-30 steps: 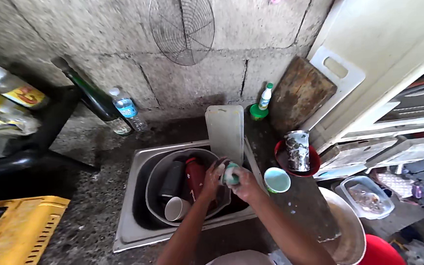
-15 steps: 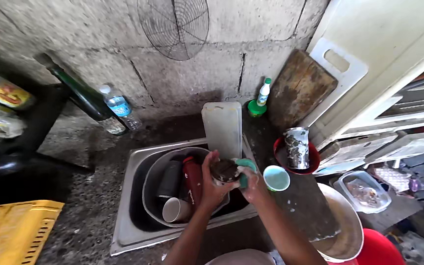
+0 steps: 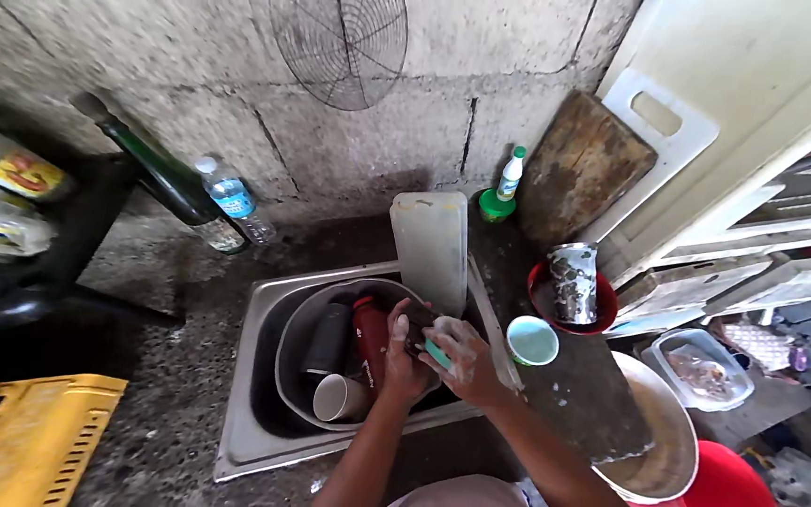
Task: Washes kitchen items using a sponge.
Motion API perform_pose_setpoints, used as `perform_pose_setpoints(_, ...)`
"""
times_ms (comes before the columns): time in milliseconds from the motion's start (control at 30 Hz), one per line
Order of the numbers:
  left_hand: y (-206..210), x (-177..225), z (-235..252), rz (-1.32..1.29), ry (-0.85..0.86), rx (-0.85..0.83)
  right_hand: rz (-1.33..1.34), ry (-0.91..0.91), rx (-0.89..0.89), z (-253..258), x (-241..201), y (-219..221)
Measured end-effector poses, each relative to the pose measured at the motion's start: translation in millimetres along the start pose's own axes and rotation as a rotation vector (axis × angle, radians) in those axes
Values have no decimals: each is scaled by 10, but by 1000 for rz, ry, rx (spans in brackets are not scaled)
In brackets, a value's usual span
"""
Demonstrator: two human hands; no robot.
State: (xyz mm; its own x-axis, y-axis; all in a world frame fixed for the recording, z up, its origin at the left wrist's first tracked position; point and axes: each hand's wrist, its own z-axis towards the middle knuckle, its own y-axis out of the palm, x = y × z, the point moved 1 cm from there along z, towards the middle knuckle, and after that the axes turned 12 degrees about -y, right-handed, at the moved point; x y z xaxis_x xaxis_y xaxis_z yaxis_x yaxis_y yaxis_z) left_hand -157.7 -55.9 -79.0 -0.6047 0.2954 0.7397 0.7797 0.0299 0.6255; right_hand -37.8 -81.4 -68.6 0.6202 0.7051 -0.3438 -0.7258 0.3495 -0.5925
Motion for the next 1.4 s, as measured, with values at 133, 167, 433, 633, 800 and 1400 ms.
perform_pose_setpoints(133,-48,-77,17,175,75,77,-26,-8,22,-28,-32,60)
perform_pose_setpoints(167,-46,-84,13,198,84,96,-38,-3,23,-29,-49,71)
perform_pose_setpoints(433,43,-70,15,213,84,254,-126,17,142,-30,-86,261)
perform_pose_setpoints(633,95,-227,-61,211,114,242,10,481,17,212,-23,99)
perform_pose_setpoints(800,9,-173,-14,132,-19,123,152,625,-66,327,145,-82)
perform_pose_setpoints(1400,-249,-215,22,384,105,124,394,489,-117,256,-229,-1)
